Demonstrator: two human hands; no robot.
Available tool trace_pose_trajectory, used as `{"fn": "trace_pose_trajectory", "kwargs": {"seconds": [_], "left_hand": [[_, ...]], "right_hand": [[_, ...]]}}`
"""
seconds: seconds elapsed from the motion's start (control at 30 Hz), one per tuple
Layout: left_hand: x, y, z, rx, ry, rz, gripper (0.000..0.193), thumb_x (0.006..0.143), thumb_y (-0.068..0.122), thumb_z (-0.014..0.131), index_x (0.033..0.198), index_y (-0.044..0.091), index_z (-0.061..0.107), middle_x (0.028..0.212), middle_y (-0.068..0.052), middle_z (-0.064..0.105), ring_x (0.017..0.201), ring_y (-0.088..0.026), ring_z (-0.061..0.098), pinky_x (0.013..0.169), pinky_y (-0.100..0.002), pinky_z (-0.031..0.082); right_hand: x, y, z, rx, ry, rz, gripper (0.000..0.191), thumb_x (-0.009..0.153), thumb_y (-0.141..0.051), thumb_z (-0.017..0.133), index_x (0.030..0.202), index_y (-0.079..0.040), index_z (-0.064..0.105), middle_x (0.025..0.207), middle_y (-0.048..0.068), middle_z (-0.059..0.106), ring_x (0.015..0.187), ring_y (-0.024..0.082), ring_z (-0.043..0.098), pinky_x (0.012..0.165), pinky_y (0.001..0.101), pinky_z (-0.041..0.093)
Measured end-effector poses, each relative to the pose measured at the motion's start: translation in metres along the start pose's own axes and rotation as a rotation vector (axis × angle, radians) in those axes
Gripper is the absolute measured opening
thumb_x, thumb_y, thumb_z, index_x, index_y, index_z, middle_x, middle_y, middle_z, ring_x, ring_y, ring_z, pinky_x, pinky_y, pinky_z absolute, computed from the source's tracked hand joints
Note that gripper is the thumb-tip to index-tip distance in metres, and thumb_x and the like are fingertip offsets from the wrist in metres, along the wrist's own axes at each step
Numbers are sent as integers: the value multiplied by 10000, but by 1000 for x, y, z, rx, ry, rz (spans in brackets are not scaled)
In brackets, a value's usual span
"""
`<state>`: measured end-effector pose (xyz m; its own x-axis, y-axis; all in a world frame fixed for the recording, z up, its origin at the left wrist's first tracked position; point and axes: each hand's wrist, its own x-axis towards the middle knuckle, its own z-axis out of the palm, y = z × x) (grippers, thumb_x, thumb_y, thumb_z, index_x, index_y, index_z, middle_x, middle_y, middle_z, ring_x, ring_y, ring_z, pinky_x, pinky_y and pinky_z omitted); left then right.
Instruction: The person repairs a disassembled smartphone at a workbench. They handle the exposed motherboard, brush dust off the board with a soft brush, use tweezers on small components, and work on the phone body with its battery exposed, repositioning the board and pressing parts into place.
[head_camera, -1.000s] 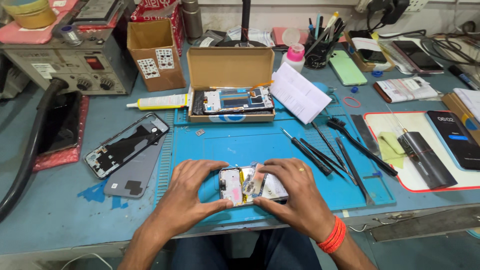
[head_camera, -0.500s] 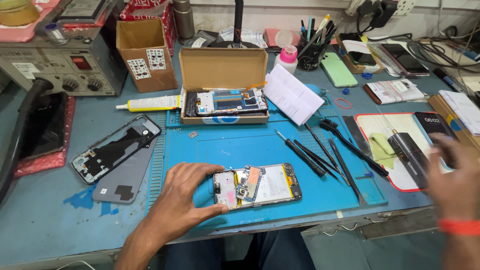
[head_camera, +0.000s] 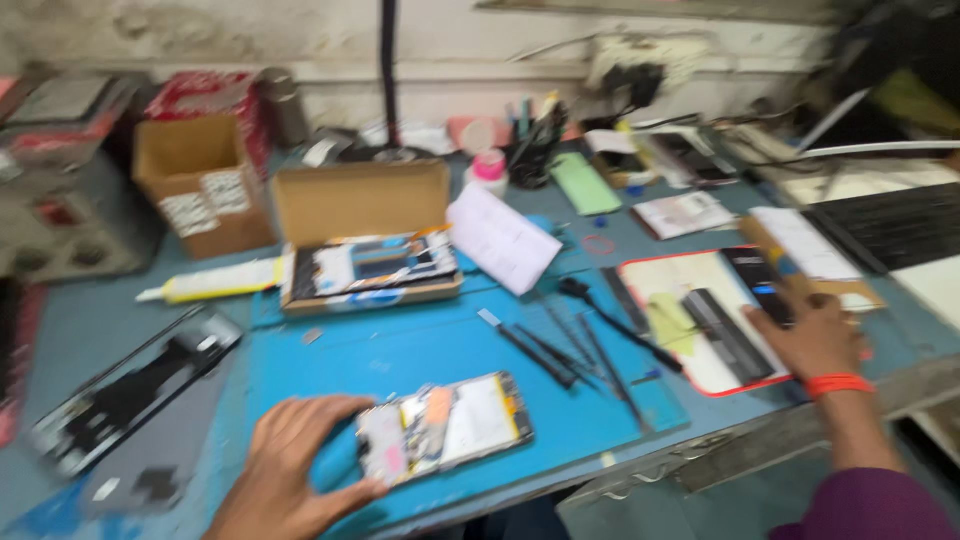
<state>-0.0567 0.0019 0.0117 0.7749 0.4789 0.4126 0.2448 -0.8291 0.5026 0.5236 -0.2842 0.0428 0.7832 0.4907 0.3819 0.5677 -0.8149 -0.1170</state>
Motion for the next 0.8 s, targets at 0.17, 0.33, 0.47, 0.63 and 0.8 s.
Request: {"fn": "trace_pose_trajectory", "kwargs": {"seconds": [0.17,0.33,0.47,0.63,0.8], "left_hand": [[23,-82,51,253,-134,-41,684,735,574,648,1395,399,602,1304,99,684,1217,-118,668,1058,-375,505],[66,-118,61,299,-789,-258,552,967,572,468,1510,475,491,1547,115,526,1488,-119,445,1272,-416,291],[69,-115,56,253,-859,-321,538,980,577,504,1499,444,462,1575,87,481,1506,-146,401,1277,-422,262],[35,-72,49,296,-224,-170,556,819,583,616,1360,457,644,1307,134,700,1259,-81,656,1157,-348,472],[4,5,8,15,-7,35,824,601,531,913,1286,157,648,1272,-87,682,1175,-315,583,1023,-488,352]], "right_hand": [[8,12,9,10,17,67,819,801,-754,607,1495,-321,569,1414,262,502,1298,497,509,1055,607,418],[-3,9,-3,91,-8,136,773,797,-695,653,1471,-329,558,1413,197,479,1336,443,457,1095,591,348],[-7,3,-13,121,13,141,825,780,-660,693,1492,-272,544,1386,204,484,1284,448,475,1082,572,353],[-16,-19,-37,264,369,-69,669,866,-486,742,1416,-123,627,1321,234,565,1216,424,560,1032,509,442],[-62,-101,-76,496,370,-436,578,903,-329,764,1388,-45,626,1365,197,623,1314,384,570,1134,469,440]]}}
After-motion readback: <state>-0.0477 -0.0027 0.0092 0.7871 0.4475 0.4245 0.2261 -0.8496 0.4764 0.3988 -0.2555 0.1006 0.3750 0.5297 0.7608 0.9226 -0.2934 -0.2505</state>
